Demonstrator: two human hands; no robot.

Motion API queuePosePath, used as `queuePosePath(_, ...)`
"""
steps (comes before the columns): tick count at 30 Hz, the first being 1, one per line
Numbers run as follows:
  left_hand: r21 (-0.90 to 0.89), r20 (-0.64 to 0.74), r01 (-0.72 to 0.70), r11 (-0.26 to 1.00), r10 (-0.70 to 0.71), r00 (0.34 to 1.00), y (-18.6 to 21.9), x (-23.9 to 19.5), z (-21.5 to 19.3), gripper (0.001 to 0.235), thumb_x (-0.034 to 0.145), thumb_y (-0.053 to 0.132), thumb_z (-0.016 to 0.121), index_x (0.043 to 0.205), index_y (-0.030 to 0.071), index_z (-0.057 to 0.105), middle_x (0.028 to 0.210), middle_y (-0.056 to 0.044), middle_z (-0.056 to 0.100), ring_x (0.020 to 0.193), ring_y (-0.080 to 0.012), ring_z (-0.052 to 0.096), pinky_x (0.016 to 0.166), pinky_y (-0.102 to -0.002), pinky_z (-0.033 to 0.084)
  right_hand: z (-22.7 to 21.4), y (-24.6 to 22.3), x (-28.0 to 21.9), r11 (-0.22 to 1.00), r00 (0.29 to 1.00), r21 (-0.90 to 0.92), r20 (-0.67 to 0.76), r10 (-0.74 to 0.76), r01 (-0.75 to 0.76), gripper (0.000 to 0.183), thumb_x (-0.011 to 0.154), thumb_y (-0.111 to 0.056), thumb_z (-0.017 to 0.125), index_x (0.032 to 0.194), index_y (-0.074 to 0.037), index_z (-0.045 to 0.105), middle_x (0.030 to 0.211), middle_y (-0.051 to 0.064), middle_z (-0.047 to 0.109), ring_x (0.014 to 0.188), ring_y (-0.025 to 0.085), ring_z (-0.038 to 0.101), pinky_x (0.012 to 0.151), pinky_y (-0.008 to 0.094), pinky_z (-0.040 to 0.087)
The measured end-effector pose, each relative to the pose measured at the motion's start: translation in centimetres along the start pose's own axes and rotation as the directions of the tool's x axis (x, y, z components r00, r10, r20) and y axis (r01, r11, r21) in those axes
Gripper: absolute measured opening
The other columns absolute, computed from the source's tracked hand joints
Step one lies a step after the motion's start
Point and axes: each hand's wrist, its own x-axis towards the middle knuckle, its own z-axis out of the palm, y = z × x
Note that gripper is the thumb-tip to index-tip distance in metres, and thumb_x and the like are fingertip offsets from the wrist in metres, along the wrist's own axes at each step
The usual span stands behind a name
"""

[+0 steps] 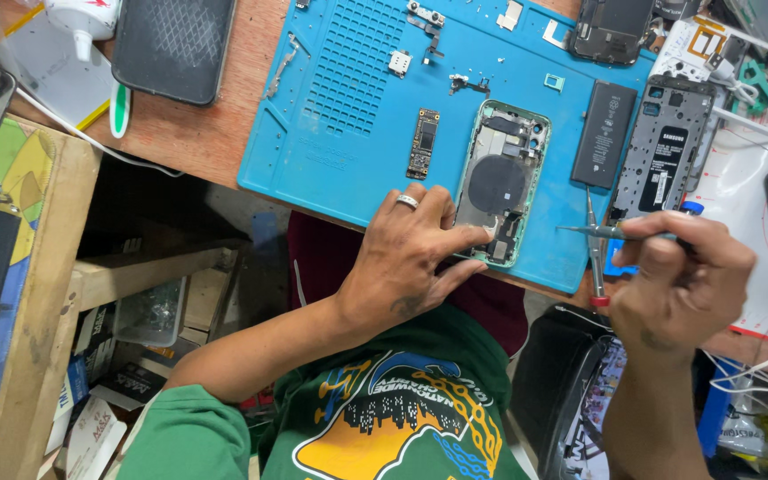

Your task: The person uses a screwdriver to remove screws from a disassembled smartphone chassis on a blue anti-static mat. They then use tweezers to lift and remove a small metal bracket from the phone frame.

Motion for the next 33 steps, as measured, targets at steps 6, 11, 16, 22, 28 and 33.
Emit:
queuePosePath(6, 0.016, 0.005, 0.001, 1.000, -0.001, 1.000, 0.0, -0.1, 0.1, 0.029, 0.085, 0.031, 0.082, 0.110, 0.019, 0.075, 0.095, -0.005, 0.052, 0.095, -0.0252, 0.052, 0.088, -0.041, 0.042, 0.6, 0.1, 0.0, 0.955, 0.986, -0.268, 0.141, -0.094, 0.129, 0.064, 0.113, 0.001, 0.077, 0.153, -0.006, 0.027, 0.115, 0.024, 0.071, 0.104, 0.025, 0.075, 0.091, 0.030, 0.062)
queuePosePath(11, -0.007, -0.013, -0.003, 1.000, 0.003, 1.000, -0.1, -0.1, 0.2, 0.031, 0.084, 0.031, 0.082, 0.112, 0.018, 0.074, 0.096, -0.005, 0.052, 0.096, -0.0252, 0.053, 0.088, -0.041, 0.042, 1.0, -0.8, -0.5, 0.972, 0.992, -0.200, 0.059, -0.116, 0.125, 0.079, 0.109, 0.007, 0.074, 0.161, -0.012, 0.018, 0.112, 0.024, 0.069, 0.101, 0.026, 0.074, 0.086, 0.026, 0.058)
queuePosePath(16, -0.051, -0.049, -0.034, 0.998, 0.032, 0.998, -0.1, -0.4, -0.2, 0.037, 0.083, 0.028, 0.082, 0.116, 0.015, 0.073, 0.098, -0.007, 0.053, 0.097, -0.0258, 0.054, 0.090, -0.042, 0.042, 3.1, -2.5, -0.7, 0.996, 0.996, -0.015, -0.029, -0.083, 0.083, 0.086, 0.110, 0.002, 0.077, 0.163, -0.016, 0.012, 0.115, 0.021, 0.066, 0.101, 0.023, 0.073, 0.083, 0.022, 0.059)
queuePosePath(22, -0.212, -0.340, -0.037, 0.977, -0.039, 0.939, -0.4, -2.4, -1.4, 0.020, 0.086, 0.008, 0.082, 0.100, 0.011, 0.068, 0.098, -0.005, 0.059, 0.091, -0.0248, 0.059, 0.087, -0.038, 0.048, 10.1, -5.0, 2.8, 0.967, 0.987, 0.201, 0.019, -0.161, 0.154, 0.070, 0.114, -0.001, 0.077, 0.153, -0.013, 0.020, 0.121, 0.019, 0.066, 0.102, 0.025, 0.074, 0.089, 0.026, 0.062)
queuePosePath(28, -0.187, -0.576, 0.031, 0.982, -0.135, 0.806, -2.6, -4.2, -2.3, 0.021, 0.083, -0.002, 0.078, 0.098, 0.006, 0.066, 0.101, -0.007, 0.065, 0.095, -0.0261, 0.066, 0.088, -0.037, 0.054, 17.1, -7.8, 6.9, 0.962, 0.946, 0.129, 0.192, -0.263, 0.241, 0.056, 0.110, 0.005, 0.077, 0.140, -0.007, 0.031, 0.117, 0.020, 0.070, 0.108, 0.023, 0.077, 0.092, 0.031, 0.065)
queuePosePath(33, -0.110, -0.591, 0.110, 0.988, -0.154, 0.791, -3.7, -4.4, -2.4, 0.020, 0.081, 0.000, 0.078, 0.095, 0.007, 0.065, 0.098, -0.009, 0.065, 0.098, -0.0305, 0.066, 0.096, -0.042, 0.051, 20.6, -9.2, 8.7, 0.966, 0.938, 0.105, 0.232, -0.257, 0.238, 0.052, 0.108, 0.002, 0.077, 0.138, -0.006, 0.034, 0.115, 0.017, 0.074, 0.107, 0.021, 0.078, 0.092, 0.029, 0.066)
